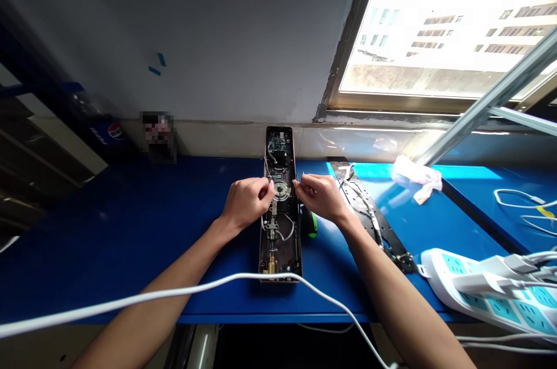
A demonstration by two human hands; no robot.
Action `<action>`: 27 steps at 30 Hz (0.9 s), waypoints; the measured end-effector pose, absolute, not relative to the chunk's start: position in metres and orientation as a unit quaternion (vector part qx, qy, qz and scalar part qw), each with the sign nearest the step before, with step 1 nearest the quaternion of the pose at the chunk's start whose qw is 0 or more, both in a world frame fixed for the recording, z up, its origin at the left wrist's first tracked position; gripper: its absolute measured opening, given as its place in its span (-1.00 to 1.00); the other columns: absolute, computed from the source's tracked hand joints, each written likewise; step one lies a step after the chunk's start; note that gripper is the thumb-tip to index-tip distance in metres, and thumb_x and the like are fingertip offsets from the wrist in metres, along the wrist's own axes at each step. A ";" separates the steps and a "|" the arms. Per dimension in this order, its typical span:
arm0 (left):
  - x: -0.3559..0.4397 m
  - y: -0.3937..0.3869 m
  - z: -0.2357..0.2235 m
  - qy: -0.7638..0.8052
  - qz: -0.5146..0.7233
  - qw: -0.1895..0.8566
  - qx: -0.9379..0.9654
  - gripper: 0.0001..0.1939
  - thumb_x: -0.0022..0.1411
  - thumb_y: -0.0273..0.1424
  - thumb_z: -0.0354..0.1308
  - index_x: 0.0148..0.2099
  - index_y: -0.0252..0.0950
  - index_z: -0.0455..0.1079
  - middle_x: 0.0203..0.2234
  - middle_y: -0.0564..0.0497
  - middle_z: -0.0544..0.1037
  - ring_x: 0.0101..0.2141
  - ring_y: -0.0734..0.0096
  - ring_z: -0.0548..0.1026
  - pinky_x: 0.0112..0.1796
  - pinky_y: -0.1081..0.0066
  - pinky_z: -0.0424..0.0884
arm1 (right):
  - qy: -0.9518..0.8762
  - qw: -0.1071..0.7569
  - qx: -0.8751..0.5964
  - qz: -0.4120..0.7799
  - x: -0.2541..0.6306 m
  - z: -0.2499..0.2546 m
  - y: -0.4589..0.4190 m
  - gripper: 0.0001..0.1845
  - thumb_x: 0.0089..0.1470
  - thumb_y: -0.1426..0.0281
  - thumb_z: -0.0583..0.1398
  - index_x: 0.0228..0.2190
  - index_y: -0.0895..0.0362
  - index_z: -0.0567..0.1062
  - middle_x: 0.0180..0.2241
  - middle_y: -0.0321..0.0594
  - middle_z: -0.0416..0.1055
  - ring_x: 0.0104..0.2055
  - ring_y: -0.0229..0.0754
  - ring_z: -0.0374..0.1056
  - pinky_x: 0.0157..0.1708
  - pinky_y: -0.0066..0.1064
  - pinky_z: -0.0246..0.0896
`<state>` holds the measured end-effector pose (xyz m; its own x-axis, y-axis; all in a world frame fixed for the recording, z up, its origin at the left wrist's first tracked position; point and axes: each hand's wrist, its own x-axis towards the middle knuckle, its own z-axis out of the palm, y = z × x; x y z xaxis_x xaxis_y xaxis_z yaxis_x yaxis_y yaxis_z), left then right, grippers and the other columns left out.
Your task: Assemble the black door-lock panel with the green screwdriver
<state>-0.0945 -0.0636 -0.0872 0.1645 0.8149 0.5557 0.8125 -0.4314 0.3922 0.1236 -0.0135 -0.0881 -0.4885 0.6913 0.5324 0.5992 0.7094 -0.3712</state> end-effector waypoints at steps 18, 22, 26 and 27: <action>-0.098 -0.059 -0.086 0.536 0.377 -0.003 0.755 -0.65 0.42 -0.34 0.04 -0.46 -0.22 0.17 -0.55 0.09 0.36 -0.53 0.43 0.29 -0.40 0.39 0.17 | -0.861 0.335 -0.378 0.064 0.125 -0.086 -0.014 -0.55 0.30 0.30 0.07 -0.59 0.05 0.06 -0.61 -0.34 0.21 -0.55 -0.30 -0.03 -0.46 -0.38 -0.09; -0.098 -0.060 -0.086 0.536 0.376 -0.003 0.756 -0.65 0.42 -0.34 0.03 -0.46 -0.22 0.19 -0.55 0.09 0.37 -0.53 0.43 0.29 -0.41 0.38 0.16 | -0.862 0.330 -0.380 0.065 0.124 -0.086 -0.014 -0.56 0.30 0.30 0.07 -0.60 0.06 0.07 -0.61 -0.34 0.20 -0.55 -0.30 -0.03 -0.46 -0.38 -0.10; -0.098 -0.060 -0.086 0.532 0.378 -0.006 0.757 -0.66 0.42 -0.34 0.03 -0.46 -0.22 0.18 -0.54 0.09 0.38 -0.52 0.43 0.30 -0.40 0.38 0.16 | -0.861 0.328 -0.383 0.066 0.124 -0.085 -0.014 -0.56 0.30 0.31 0.07 -0.59 0.06 0.06 -0.61 -0.35 0.18 -0.55 -0.31 -0.03 -0.46 -0.39 -0.11; -0.098 -0.060 -0.086 0.532 0.379 -0.006 0.758 -0.66 0.43 -0.34 0.03 -0.45 -0.22 0.18 -0.54 0.09 0.37 -0.52 0.43 0.30 -0.40 0.37 0.16 | -0.861 0.327 -0.383 0.066 0.124 -0.085 -0.014 -0.56 0.30 0.30 0.07 -0.59 0.06 0.05 -0.61 -0.36 0.17 -0.55 -0.31 -0.04 -0.46 -0.39 -0.11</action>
<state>-0.0983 -0.0598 -0.0864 0.1479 0.8008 0.5804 0.8101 -0.4347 0.3933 0.1238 -0.0144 -0.0851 -0.4920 0.7029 0.5136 0.6168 0.6978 -0.3642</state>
